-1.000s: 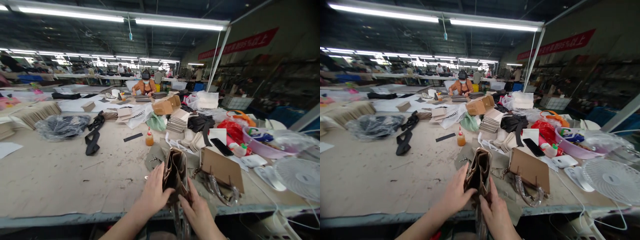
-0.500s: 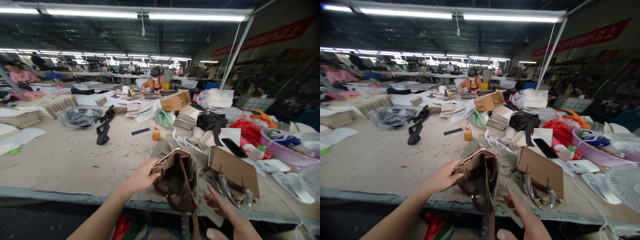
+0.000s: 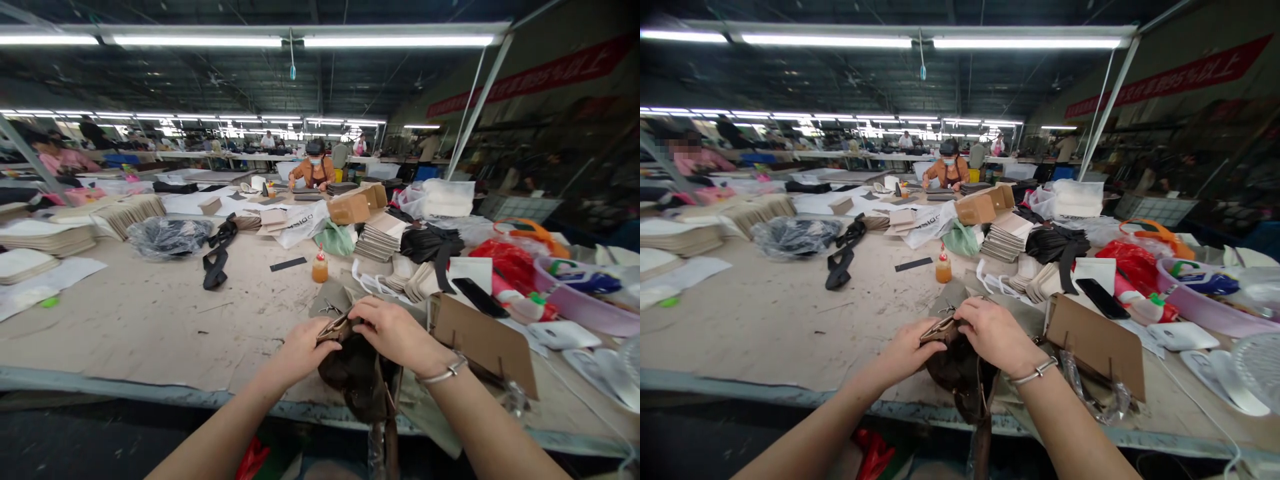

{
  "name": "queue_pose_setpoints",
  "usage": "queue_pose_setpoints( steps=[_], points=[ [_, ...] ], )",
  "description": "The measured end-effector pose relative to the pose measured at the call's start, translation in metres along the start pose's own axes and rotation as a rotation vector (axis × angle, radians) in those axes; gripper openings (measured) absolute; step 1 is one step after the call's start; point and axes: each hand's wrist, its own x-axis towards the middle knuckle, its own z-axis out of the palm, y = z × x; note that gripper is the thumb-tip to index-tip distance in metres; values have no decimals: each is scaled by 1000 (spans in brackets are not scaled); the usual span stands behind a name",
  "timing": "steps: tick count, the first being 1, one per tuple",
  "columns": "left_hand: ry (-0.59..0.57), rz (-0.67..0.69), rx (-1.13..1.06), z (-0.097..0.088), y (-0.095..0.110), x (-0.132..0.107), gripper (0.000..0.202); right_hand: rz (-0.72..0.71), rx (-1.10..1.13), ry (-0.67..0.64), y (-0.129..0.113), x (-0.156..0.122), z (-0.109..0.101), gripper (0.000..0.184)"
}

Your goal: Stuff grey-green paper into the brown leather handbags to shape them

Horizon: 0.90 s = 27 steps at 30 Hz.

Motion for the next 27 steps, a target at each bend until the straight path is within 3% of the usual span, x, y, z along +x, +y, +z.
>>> queue_pose_setpoints(
  steps=[6,11,17,22,24,27],
  points=[
    [-60,68,47,-5,2,-3,23,52,-104,-76,-3,-10,0,14],
    [-62,65,61,-5,0,-10,24,-28,-137,-123,-15,-18,1,6],
    [113,103,2,6,-10,-16,48,43,-131,-130,-26,-20,5,15],
    [227,381,19,4,-16,-17,22,110,-139,-126,-24,-18,7,9],
    [200,407,38,1,-17,-16,20,91,-82,-116,-22,-18,7,14],
    [166,390,24,-2,-18,-11,26,64,17,-82,-21,-20,10,39]
  ],
)
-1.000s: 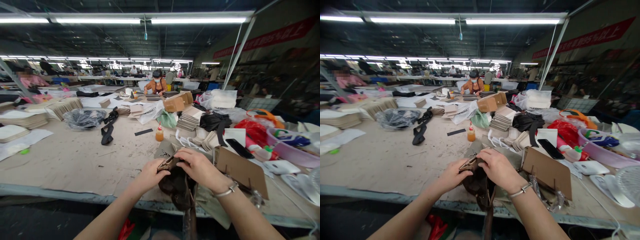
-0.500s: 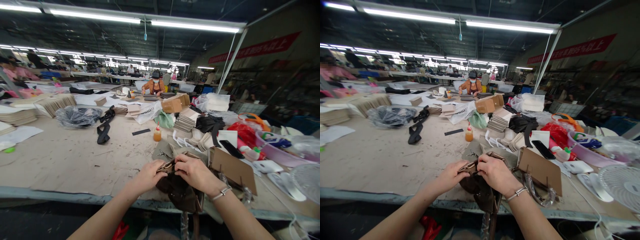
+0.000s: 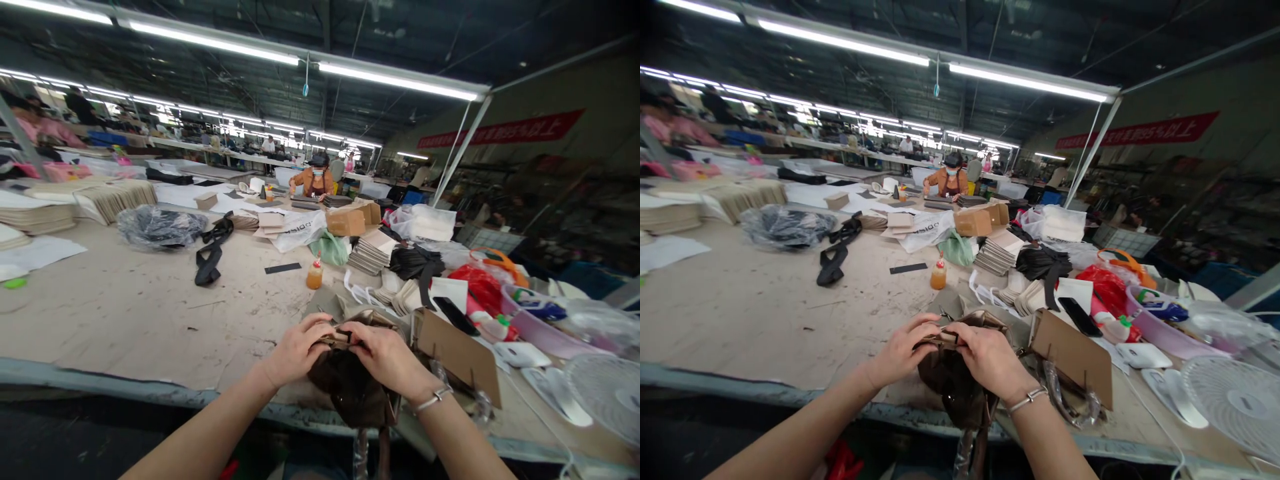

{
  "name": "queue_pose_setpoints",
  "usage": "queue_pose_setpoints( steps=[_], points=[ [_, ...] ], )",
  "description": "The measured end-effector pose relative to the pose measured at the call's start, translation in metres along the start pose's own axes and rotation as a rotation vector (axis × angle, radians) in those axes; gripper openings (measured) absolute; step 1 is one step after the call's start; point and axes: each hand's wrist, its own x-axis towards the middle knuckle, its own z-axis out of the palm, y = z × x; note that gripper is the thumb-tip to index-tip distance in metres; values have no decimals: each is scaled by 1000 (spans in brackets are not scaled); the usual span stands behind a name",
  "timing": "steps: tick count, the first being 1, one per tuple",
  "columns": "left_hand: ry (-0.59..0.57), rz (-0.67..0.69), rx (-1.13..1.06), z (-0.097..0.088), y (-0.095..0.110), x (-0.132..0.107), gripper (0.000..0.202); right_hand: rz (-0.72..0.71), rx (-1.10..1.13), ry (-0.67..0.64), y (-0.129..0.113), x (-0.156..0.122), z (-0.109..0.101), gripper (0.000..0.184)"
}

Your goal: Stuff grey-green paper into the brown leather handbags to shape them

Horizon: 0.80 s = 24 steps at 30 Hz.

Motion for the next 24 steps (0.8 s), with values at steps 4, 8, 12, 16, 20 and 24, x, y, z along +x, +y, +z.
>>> queue_pose_setpoints(
  steps=[4,8,12,16,20,24],
  points=[
    [9,-32,-43,5,-2,6,32,-6,40,7,1,-1,2,44],
    [4,-48,-58,10,-3,10,30,73,66,15,3,-1,2,24],
    [-14,-67,-51,10,0,9,26,206,124,34,6,1,1,18],
    [-28,-91,-48,10,2,9,28,222,162,32,9,6,1,19],
    [-43,-103,-46,12,3,12,30,196,152,6,12,10,3,13],
    [-86,-93,-29,10,6,15,24,115,136,-17,13,9,4,15]
  ],
)
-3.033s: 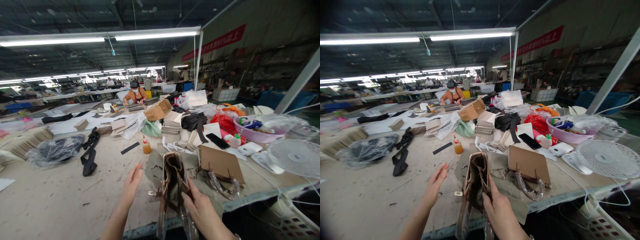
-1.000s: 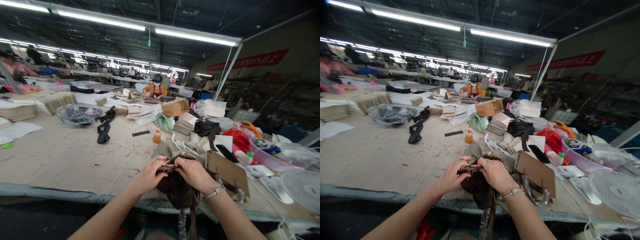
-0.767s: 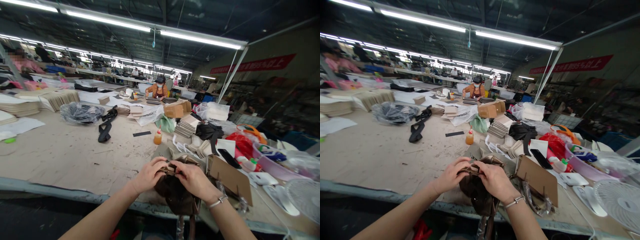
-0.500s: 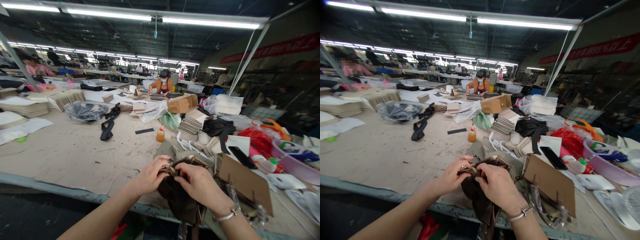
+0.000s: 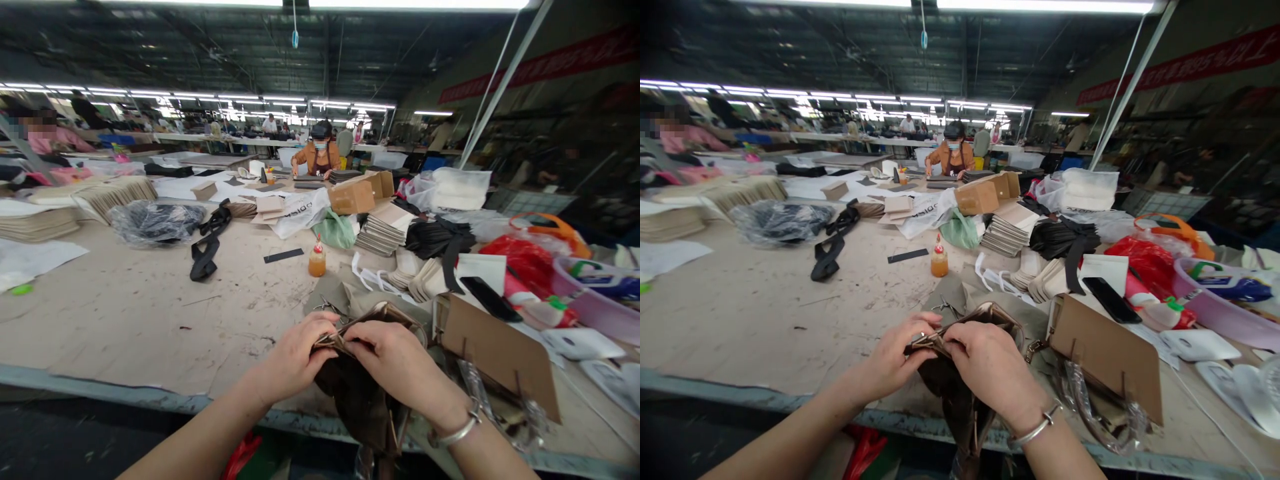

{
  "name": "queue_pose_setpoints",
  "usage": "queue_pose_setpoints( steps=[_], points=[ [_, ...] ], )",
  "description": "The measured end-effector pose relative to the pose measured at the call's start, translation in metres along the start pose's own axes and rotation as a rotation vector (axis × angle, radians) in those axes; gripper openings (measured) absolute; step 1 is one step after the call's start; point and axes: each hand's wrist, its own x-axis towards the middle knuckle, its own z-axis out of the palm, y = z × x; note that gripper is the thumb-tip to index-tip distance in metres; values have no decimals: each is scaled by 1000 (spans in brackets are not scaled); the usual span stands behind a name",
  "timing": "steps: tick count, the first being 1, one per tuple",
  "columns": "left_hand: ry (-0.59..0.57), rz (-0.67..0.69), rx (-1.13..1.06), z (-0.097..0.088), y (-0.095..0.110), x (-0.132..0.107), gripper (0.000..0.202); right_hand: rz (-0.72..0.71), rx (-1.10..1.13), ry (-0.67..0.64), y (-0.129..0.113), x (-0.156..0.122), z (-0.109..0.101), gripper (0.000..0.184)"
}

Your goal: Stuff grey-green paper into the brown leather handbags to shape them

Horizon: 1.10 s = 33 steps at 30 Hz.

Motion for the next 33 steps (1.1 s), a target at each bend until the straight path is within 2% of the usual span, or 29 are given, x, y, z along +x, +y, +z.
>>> queue_pose_setpoints(
  steps=[5,9,12,14,16,20,24,28,33],
  points=[
    [-54,16,23,-5,2,1,27,-132,-103,-81,-2,-7,-2,19],
    [-65,28,37,-5,0,5,19,-53,-54,-16,1,-7,-3,16],
    [-21,36,36,-3,-2,7,12,-17,0,35,4,-7,-4,13],
    [14,34,32,-1,-3,8,10,-14,33,62,5,-10,-6,9],
    [27,23,36,0,-4,9,9,-17,46,75,4,-15,-7,16],
    [34,0,14,2,-6,10,18,-86,-27,26,1,-24,-11,19],
    [83,95,-29,4,-9,8,16,-164,-145,-32,-3,-26,-15,24],
    [71,219,53,3,-12,5,24,-152,-174,-59,-1,-26,-15,35],
    [73,261,109,0,-15,2,27,-138,-172,-38,6,-27,-14,38]
  ],
)
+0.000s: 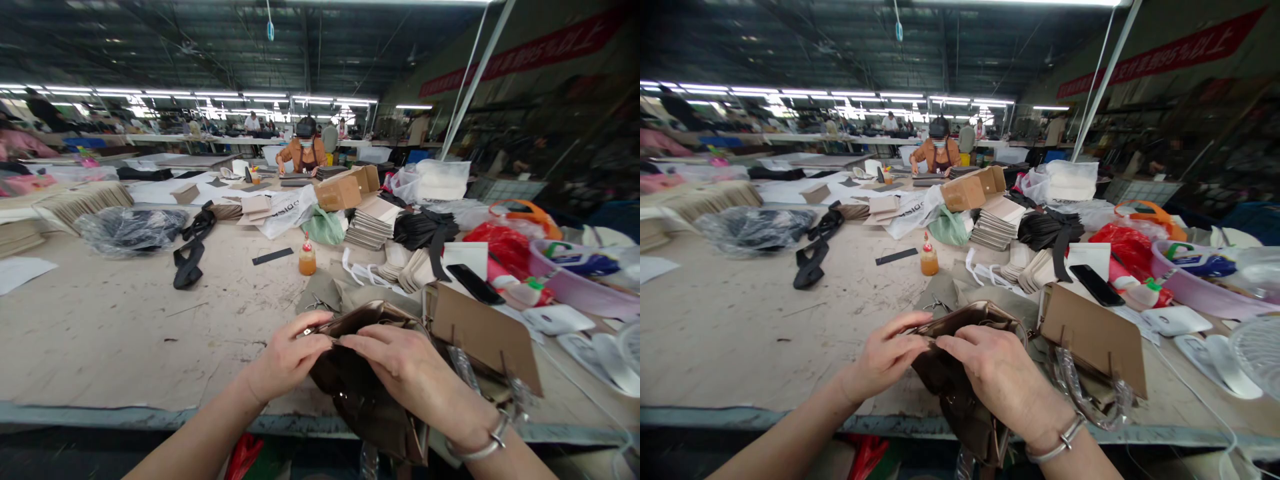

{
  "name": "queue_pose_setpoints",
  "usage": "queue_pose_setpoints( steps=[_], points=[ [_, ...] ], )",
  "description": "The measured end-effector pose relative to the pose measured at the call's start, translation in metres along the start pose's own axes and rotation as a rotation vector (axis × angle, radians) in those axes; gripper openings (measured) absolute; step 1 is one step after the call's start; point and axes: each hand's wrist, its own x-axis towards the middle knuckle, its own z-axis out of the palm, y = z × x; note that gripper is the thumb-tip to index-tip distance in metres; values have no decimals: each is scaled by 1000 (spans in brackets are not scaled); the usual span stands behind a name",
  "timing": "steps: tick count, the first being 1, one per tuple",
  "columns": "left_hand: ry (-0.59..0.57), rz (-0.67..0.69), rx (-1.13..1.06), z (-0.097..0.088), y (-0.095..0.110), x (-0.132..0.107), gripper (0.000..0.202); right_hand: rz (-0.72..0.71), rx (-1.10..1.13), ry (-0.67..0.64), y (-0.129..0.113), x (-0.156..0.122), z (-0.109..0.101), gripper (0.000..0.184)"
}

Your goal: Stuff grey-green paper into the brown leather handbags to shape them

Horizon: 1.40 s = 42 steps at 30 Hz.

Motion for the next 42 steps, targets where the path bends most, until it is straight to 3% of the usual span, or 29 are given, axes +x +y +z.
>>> queue_pose_setpoints(
  steps=[10,17,34,42],
  points=[
    [40,43,17,-1,-6,-5,28,-52,5,-16,-3,2,-3,43],
    [37,18,51,4,-1,-2,37,-6,10,3,1,6,1,31],
    [3,-82,80,5,12,9,16,43,-62,8,0,11,5,20],
    [-24,-170,-22,7,8,8,12,118,-35,51,0,14,10,19]
  ],
)
